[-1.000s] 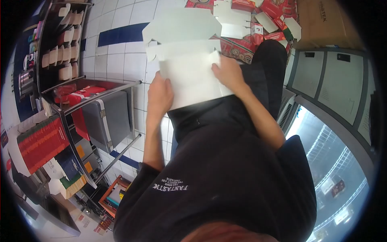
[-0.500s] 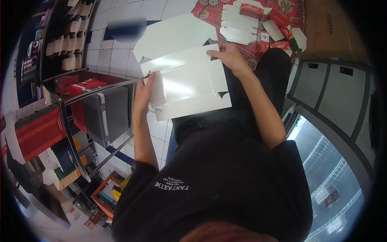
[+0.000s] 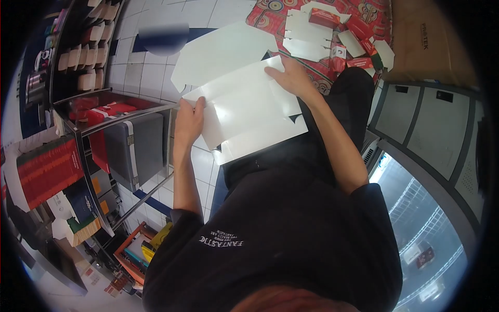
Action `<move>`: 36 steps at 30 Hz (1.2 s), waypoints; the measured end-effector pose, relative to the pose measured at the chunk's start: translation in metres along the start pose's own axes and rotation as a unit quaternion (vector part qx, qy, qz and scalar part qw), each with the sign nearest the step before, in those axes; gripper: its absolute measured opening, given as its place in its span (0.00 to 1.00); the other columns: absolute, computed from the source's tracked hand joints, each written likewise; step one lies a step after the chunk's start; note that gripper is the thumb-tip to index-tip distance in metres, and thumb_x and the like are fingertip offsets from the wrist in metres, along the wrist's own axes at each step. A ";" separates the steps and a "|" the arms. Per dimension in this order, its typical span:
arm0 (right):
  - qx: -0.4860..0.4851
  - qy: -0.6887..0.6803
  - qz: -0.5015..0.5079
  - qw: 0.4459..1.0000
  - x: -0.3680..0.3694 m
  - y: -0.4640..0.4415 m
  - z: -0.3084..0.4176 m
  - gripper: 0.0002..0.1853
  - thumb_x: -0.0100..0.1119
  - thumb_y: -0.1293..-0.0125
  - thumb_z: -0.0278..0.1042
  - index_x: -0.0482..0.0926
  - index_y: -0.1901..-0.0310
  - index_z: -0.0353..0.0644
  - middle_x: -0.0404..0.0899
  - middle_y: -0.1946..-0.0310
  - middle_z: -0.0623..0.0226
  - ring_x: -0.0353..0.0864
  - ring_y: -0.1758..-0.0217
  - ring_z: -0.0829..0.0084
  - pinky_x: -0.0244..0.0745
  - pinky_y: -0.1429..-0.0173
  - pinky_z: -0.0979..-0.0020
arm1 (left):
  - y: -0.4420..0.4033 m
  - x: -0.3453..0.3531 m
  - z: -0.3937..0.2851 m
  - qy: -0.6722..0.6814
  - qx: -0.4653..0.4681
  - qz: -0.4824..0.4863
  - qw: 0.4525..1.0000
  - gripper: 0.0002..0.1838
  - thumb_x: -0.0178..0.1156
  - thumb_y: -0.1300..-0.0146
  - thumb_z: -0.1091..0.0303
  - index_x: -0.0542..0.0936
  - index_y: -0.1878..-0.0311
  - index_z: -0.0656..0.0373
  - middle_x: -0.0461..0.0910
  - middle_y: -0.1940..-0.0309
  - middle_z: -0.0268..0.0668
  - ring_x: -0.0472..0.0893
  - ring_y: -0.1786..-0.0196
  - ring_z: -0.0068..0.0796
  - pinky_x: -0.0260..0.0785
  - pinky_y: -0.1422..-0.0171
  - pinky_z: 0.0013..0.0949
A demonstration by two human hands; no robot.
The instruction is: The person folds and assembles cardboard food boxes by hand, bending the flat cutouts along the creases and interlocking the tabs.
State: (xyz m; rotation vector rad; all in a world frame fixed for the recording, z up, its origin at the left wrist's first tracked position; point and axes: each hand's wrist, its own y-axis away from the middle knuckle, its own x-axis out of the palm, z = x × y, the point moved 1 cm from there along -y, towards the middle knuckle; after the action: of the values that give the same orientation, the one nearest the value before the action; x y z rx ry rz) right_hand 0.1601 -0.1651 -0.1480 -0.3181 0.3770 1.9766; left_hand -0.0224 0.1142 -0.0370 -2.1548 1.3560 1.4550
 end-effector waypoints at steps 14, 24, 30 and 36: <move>-0.027 0.248 -0.088 0.964 0.041 0.012 0.051 0.08 0.70 0.37 0.35 0.87 0.64 0.38 0.88 0.64 0.48 0.91 0.57 0.43 0.84 0.53 0.43 | -0.008 -0.019 -0.020 0.093 0.053 -0.042 0.993 0.24 0.74 0.33 0.54 0.90 0.48 0.69 0.94 0.56 0.54 0.95 0.53 0.49 0.84 0.46 0.47; -0.058 0.169 -0.052 0.983 0.011 0.047 0.082 0.11 0.67 0.32 0.34 0.82 0.55 0.36 0.86 0.61 0.49 0.89 0.56 0.43 0.84 0.53 0.43 | -0.011 -0.028 -0.036 -0.101 0.043 -0.060 0.992 0.24 0.73 0.43 0.53 0.92 0.53 0.66 0.93 0.58 0.57 0.92 0.53 0.60 0.84 0.44 0.54; -0.121 0.194 -0.072 0.971 0.001 0.059 0.115 0.16 0.73 0.33 0.37 0.81 0.50 0.37 0.84 0.58 0.52 0.90 0.57 0.44 0.85 0.55 0.44 | -0.043 0.035 -0.042 -0.329 0.080 -0.084 0.937 0.18 0.70 0.45 0.58 0.92 0.58 0.63 0.92 0.61 0.53 0.91 0.57 0.61 0.84 0.48 0.58; -0.099 0.153 -0.060 0.981 -0.007 0.041 0.086 0.22 0.76 0.32 0.39 0.80 0.42 0.39 0.85 0.53 0.54 0.91 0.57 0.50 0.85 0.54 0.46 | -0.046 -0.008 -0.033 -0.128 0.038 -0.059 0.989 0.21 0.68 0.39 0.56 0.92 0.49 0.61 0.93 0.54 0.53 0.92 0.49 0.60 0.84 0.41 0.55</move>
State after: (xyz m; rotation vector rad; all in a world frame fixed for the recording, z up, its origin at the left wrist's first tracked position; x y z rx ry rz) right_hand 0.1210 -0.1534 -0.0619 -0.7610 0.3459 1.8511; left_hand 0.0335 0.1240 -0.0281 -1.8897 1.1562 1.5439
